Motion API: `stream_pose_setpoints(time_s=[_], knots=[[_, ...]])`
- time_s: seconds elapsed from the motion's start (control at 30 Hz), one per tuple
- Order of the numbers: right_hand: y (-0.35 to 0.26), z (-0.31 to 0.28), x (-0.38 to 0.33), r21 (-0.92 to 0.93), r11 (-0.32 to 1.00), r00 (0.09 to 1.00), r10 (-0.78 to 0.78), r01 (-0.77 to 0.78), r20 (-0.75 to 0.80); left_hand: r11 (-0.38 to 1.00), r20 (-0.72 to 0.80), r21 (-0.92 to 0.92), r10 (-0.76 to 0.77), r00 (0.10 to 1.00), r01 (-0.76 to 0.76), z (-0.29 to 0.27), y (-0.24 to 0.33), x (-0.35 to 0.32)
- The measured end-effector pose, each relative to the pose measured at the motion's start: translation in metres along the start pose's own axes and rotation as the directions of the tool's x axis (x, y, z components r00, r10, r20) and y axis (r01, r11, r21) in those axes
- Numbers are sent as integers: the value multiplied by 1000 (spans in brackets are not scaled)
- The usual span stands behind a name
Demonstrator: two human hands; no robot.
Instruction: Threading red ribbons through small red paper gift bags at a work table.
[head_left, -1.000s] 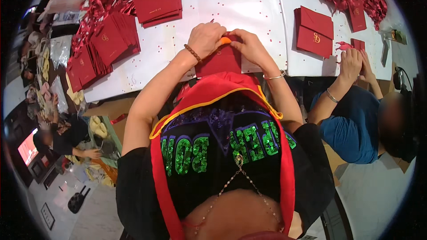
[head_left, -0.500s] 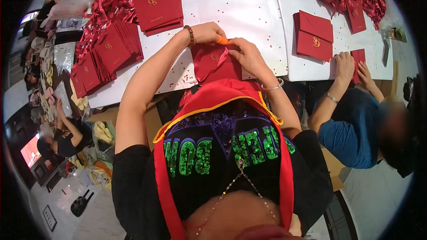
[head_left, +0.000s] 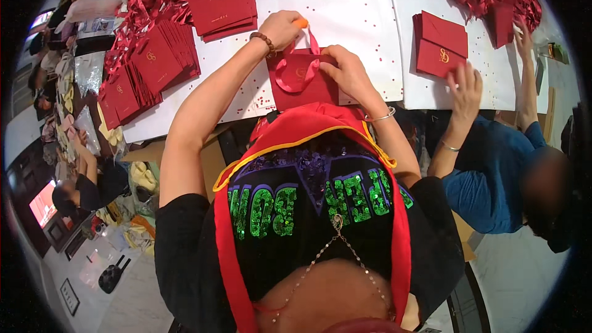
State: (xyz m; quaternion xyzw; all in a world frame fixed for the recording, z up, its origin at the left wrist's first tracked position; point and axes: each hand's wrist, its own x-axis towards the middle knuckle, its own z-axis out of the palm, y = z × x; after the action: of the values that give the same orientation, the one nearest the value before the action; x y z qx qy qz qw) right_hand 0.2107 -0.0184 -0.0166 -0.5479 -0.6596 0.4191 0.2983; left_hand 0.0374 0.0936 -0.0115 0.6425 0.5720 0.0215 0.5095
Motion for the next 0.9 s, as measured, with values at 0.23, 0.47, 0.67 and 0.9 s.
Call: stream_pose_setpoints(time_s=[0.23,0.47,0.67,0.9], knots=[[-4,-1,-1,-190,978,994,-99,89,-41,971,-9,239,12,1000,-9,11,-8,2],[2,8,-1,77,994,994,-77,83,-71,964,301,-251,158,941,-81,17,-3,4],[4,5,0,164,983,997,-79,81,-21,990,270,-59,139,953,-128,18,4,4],[-10,0,-6,269,955,988,101,-129,116,799,54,-601,70,996,-24,12,-9,15]])
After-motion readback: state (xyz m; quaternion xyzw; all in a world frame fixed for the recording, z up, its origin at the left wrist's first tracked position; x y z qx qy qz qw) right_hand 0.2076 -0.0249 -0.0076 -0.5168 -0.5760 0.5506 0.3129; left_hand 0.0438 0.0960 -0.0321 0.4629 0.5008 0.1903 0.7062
